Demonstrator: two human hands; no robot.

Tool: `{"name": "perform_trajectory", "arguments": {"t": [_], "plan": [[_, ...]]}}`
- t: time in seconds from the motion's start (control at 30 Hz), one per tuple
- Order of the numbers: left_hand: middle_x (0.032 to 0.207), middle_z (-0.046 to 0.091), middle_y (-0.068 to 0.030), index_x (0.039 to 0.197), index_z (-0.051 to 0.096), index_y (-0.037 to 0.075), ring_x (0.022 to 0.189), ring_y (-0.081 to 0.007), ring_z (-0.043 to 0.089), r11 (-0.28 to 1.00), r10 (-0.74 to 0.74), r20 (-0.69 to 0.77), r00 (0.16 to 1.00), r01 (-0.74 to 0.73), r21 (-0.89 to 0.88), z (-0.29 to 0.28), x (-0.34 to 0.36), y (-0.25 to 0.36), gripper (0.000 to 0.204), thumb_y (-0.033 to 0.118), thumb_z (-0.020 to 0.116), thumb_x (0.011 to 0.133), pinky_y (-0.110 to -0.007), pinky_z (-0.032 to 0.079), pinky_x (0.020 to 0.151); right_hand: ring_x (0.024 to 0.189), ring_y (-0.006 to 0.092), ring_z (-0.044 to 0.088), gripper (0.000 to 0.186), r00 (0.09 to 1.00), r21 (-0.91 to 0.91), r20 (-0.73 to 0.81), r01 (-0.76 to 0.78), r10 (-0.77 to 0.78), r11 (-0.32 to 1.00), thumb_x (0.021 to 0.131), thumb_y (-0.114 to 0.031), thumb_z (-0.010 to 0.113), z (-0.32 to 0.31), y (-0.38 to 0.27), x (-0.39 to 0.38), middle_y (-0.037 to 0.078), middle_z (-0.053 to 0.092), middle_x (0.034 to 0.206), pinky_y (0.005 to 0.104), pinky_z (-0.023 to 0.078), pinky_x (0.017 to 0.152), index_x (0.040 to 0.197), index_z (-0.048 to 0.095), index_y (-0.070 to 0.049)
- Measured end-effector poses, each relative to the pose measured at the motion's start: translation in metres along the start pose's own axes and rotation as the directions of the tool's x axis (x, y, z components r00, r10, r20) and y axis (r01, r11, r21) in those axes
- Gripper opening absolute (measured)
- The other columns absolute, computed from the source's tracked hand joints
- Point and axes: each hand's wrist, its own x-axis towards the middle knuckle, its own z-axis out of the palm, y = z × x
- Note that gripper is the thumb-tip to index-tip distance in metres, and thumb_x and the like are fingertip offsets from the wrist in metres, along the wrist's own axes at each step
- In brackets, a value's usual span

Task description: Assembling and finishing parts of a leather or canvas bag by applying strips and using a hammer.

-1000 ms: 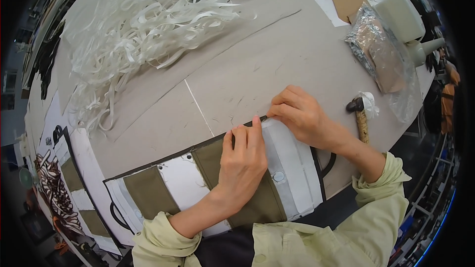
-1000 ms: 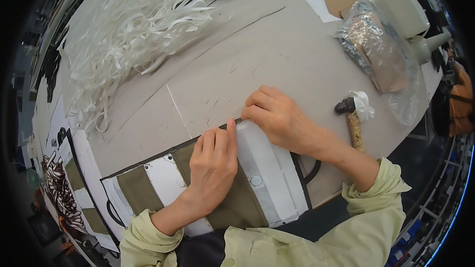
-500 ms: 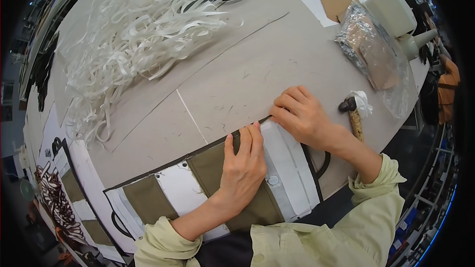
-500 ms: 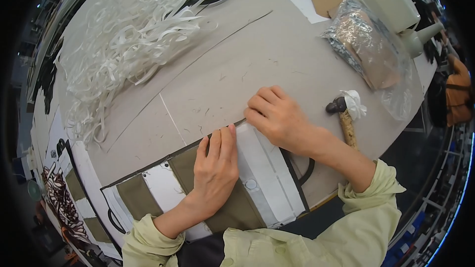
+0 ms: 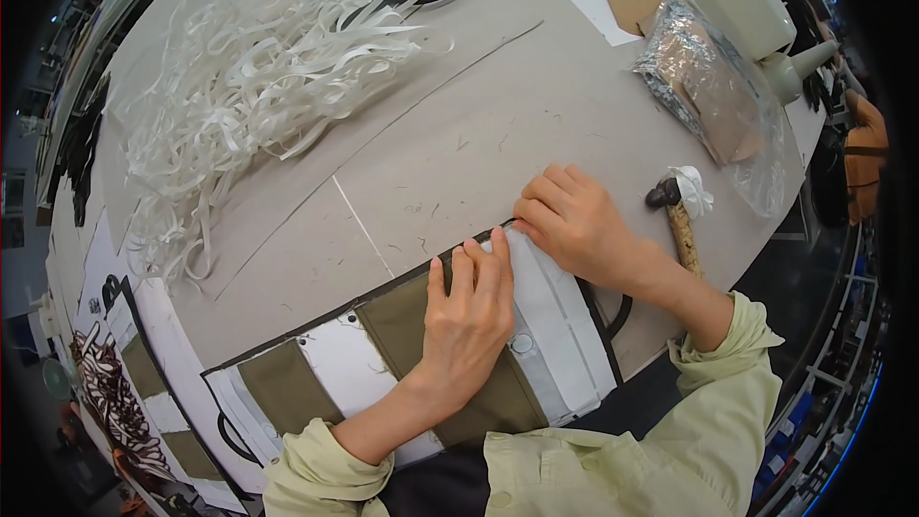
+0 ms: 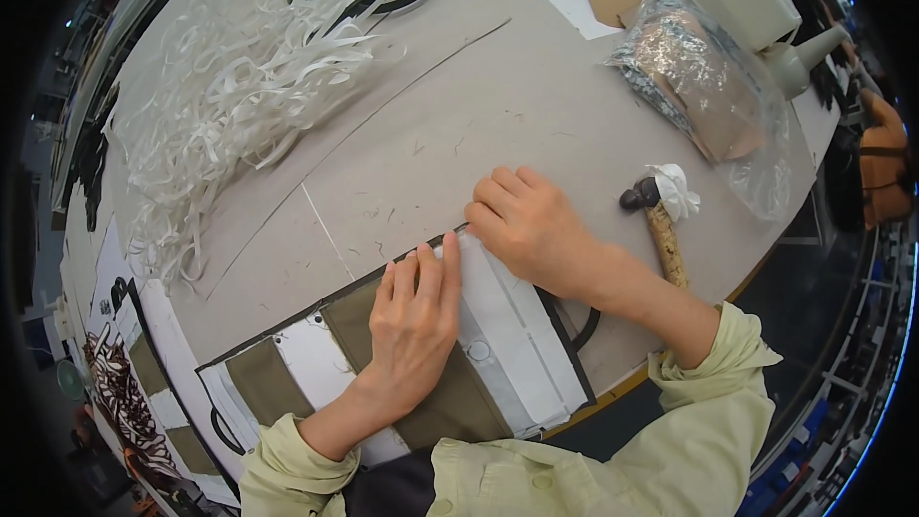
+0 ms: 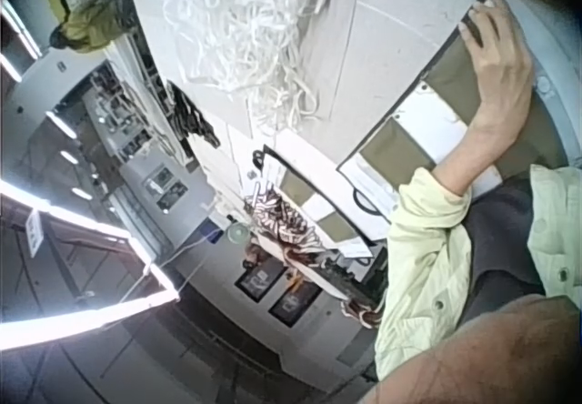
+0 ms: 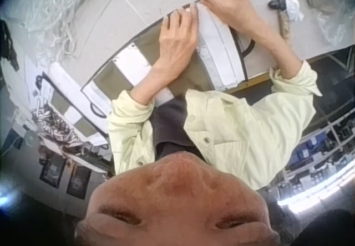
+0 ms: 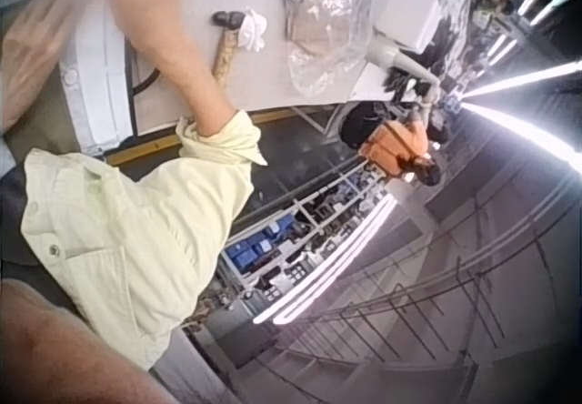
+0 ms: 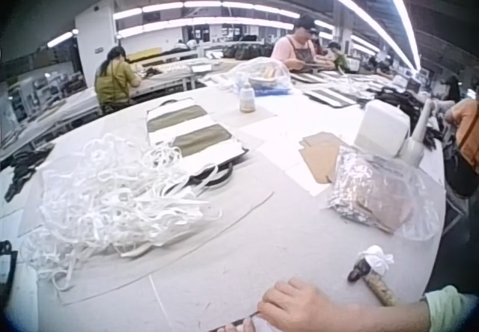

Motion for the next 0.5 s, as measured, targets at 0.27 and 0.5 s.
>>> {"name": "perform_trajectory", "arguments": {"t": [0.27,0.5], "plan": [[0.106,0.059,-0.0128,0.137,0.064,0.001,0.105,-0.0261,0.061,0.999,0.007,0.079,0.997,-0.01,0.036,-0.006,0.003,0.002,0.055,0.012,0.065,0.083,-0.047,0.059,0.09,0.086,0.0265,0.058,0.017,0.985,-0.184,0.156,0.101,-0.072,0.978,0.073,-0.008,0.068,-0.002,-0.01,0.008,0.011,0.057,0.091,0.0352,0.049,0.074,0.086,0.061,-0.001],[0.103,0.054,-0.0121,0.138,0.06,-0.002,0.101,-0.0264,0.057,1.0,-0.007,0.107,0.994,0.009,-0.02,-0.008,0.007,0.002,0.061,0.006,0.067,0.078,-0.043,0.055,0.088,0.09,0.0306,0.057,0.018,0.995,0.129,0.064,-0.086,0.078,0.988,0.074,-0.002,0.068,-0.011,-0.005,0.005,0.013,0.058,0.097,0.0387,0.05,0.077,0.09,0.06,0.0]]}}
